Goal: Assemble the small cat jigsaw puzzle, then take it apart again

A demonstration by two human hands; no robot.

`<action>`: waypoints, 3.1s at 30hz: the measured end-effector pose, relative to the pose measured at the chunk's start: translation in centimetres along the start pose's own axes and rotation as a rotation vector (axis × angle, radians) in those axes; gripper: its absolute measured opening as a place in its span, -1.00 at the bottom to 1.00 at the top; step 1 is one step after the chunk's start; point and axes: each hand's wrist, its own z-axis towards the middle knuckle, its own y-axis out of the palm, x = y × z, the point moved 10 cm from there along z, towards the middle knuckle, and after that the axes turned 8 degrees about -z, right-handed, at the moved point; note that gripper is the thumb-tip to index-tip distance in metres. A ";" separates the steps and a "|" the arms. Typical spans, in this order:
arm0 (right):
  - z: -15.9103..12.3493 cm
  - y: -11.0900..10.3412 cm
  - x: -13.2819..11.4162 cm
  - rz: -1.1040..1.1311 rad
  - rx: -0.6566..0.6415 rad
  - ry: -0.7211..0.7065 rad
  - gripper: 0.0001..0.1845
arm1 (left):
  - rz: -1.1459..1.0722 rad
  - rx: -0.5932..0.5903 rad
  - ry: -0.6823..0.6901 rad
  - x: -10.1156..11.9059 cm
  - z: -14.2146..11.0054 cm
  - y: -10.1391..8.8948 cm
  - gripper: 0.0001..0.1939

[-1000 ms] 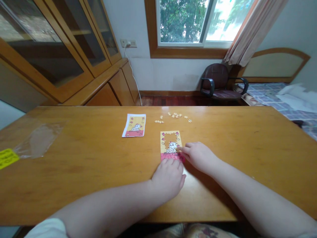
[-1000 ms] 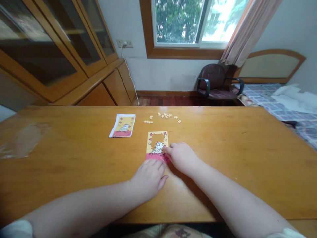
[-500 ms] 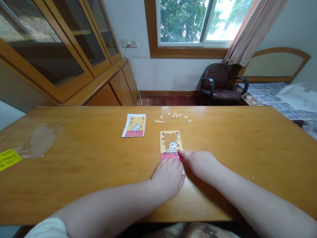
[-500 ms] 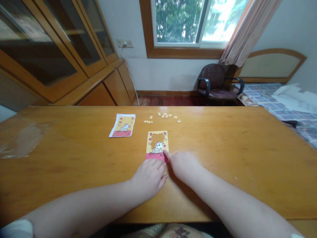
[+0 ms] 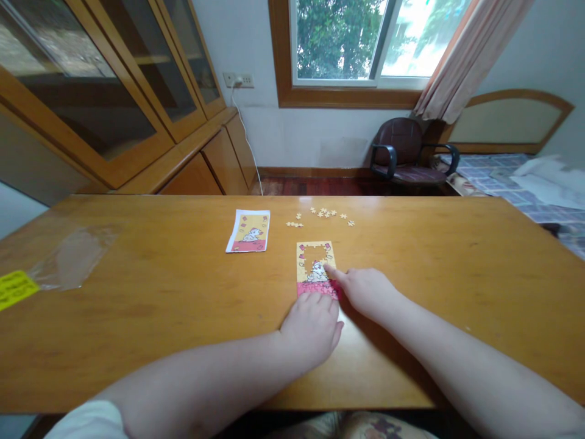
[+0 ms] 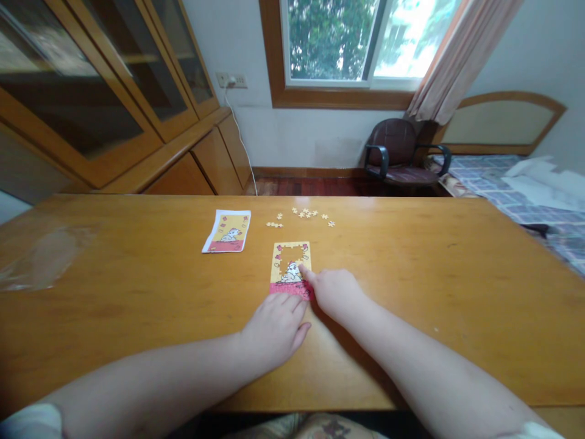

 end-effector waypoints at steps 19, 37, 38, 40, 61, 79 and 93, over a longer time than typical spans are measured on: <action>0.9 -0.2 0.5 -0.007 0.033 0.018 -0.33 | -0.015 0.017 0.008 -0.1 -0.1 0.1 -0.67; 1.3 -0.5 1.2 0.003 0.079 -0.011 -0.33 | -0.008 0.019 0.006 -0.1 0.0 0.2 -0.70; 1.3 -0.6 1.2 0.001 0.085 -0.009 -0.33 | -0.006 0.020 0.007 0.0 0.0 0.2 -0.70; 1.3 -0.7 1.2 0.003 0.095 -0.007 -0.33 | -0.005 0.023 0.009 0.0 0.0 0.1 -0.70; 2.0 -0.4 1.3 0.111 0.150 -0.064 -0.48 | -0.010 0.017 0.000 -0.1 0.0 0.2 -0.71; 4.9 2.2 10.4 0.295 0.428 0.324 -0.32 | -0.012 -0.005 0.007 0.0 0.0 0.2 -0.70; 6.7 0.2 10.6 0.202 0.549 0.246 -0.57 | 0.020 0.010 0.026 0.1 -0.2 0.2 -0.70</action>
